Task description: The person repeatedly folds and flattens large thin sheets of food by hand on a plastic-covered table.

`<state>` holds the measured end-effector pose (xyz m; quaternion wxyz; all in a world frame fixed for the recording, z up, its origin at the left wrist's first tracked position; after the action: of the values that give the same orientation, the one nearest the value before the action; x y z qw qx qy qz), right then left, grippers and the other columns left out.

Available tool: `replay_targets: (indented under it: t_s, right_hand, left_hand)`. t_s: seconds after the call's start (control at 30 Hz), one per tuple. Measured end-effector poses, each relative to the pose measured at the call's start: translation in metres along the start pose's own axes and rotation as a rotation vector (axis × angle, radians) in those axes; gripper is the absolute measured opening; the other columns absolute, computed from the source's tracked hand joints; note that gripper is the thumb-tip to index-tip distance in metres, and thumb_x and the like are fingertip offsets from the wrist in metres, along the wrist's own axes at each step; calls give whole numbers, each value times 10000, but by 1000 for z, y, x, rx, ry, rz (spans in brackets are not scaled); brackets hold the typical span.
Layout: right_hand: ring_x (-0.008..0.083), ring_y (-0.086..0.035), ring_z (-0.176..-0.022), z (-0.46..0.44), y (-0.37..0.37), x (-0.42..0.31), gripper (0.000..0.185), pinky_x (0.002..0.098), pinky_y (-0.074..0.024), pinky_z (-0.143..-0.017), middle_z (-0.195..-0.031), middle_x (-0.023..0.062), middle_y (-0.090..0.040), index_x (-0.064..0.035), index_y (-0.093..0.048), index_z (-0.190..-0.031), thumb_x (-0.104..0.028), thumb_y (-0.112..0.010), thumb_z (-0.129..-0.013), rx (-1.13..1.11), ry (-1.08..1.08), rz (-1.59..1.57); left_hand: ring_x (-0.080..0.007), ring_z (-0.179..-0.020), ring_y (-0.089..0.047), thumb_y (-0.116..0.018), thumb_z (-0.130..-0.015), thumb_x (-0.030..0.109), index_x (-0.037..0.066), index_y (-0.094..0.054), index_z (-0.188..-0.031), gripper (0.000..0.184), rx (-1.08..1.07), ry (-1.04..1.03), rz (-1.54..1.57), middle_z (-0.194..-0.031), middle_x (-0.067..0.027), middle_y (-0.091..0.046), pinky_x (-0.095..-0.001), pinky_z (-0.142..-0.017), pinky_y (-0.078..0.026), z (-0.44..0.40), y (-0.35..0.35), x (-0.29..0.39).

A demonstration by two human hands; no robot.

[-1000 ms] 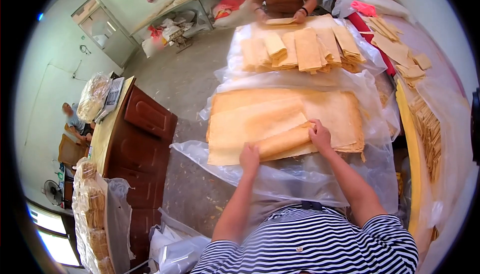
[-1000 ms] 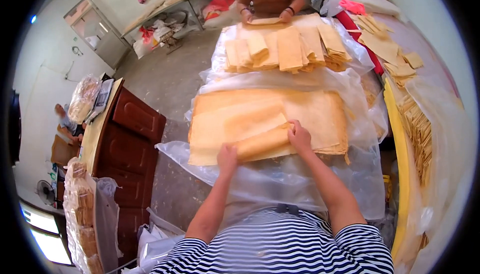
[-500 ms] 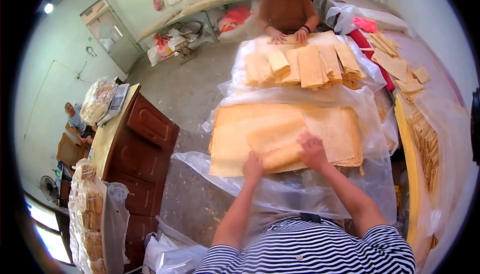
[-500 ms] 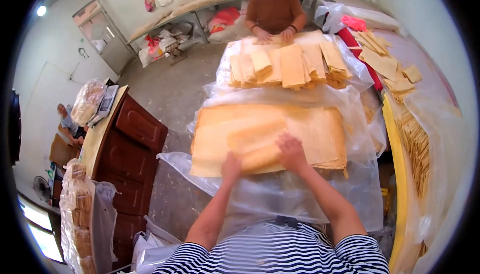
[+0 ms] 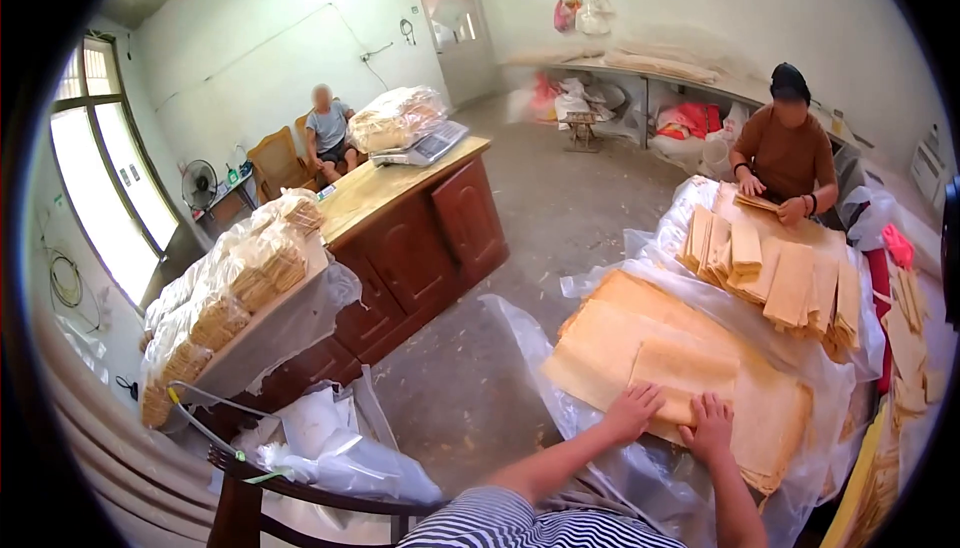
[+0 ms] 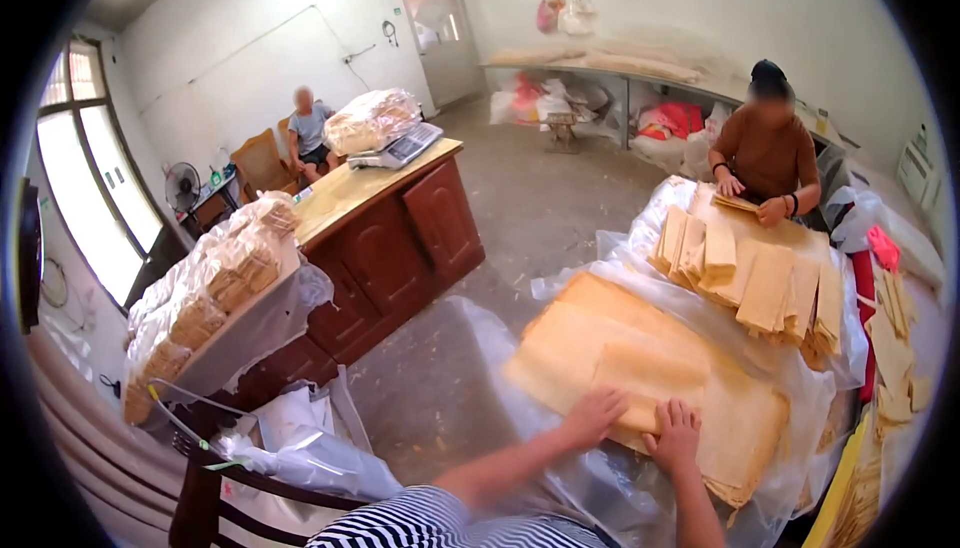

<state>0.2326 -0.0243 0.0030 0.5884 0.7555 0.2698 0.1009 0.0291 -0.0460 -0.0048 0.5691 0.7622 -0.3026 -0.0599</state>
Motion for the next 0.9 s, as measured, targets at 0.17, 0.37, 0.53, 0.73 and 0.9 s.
replay_targets:
  t_s: [0.17, 0.37, 0.53, 0.73, 0.9]
  right_hand:
    - [314, -344, -1270, 4, -2, 0, 660, 479, -230, -1049, -1318, 163, -431, -80, -502, -1235, -352, -692, -664, 46, 4, -24]
    - [312, -348, -1273, 7, -4, -2, 641, 482, -222, -1063, -1316, 162, -436, -88, -508, -1229, -335, -689, -666, 93, -21, -23]
    - [312, -348, -1277, 9, -5, -4, 629, 482, -216, -1070, -1324, 161, -433, -87, -510, -1232, -331, -680, -678, 100, -32, -13]
    - [313, -338, -1289, 9, -8, -4, 624, 482, -212, -1077, -1337, 160, -426, -89, -508, -1241, -330, -676, -690, 91, -50, -13]
    - [311, -334, -1295, 8, -7, -4, 625, 479, -207, -1082, -1342, 158, -424, -90, -507, -1244, -338, -675, -695, 82, -66, -22]
  left_hand:
    - [-291, -1220, -428, -567, -740, 125, 42, -528, -1171, 440, 73, -46, -16, -1284, -132, -481, -419, -1002, -358, -2, -19, -13]
    - [-257, -1224, -440, -507, -772, 106, 43, -522, -1195, 427, 152, -26, -35, -1294, -111, -489, -417, -1017, -346, 5, -16, -10]
    - [-239, -1259, -414, -486, -783, 94, 50, -509, -1227, 446, 145, -5, -60, -1329, -100, -472, -419, -1036, -325, 9, -17, -9]
    - [-239, -1272, -401, -467, -793, 87, 56, -500, -1246, 455, 143, 6, -44, -1347, -104, -457, -424, -1054, -303, 10, -19, -10]
    - [-243, -1279, -392, -461, -803, 95, 57, -491, -1257, 457, 135, 7, -26, -1353, -107, -449, -427, -1064, -289, 11, -20, -11]
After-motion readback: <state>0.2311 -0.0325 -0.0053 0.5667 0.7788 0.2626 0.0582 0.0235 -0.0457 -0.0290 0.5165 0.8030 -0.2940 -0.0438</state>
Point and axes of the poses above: each hand's wrist, its own z-axis away from the middle knuckle, its own y-axis out of the back of the hand, x = y × z, the point moved 3 cm from there along -z, towards the middle knuckle
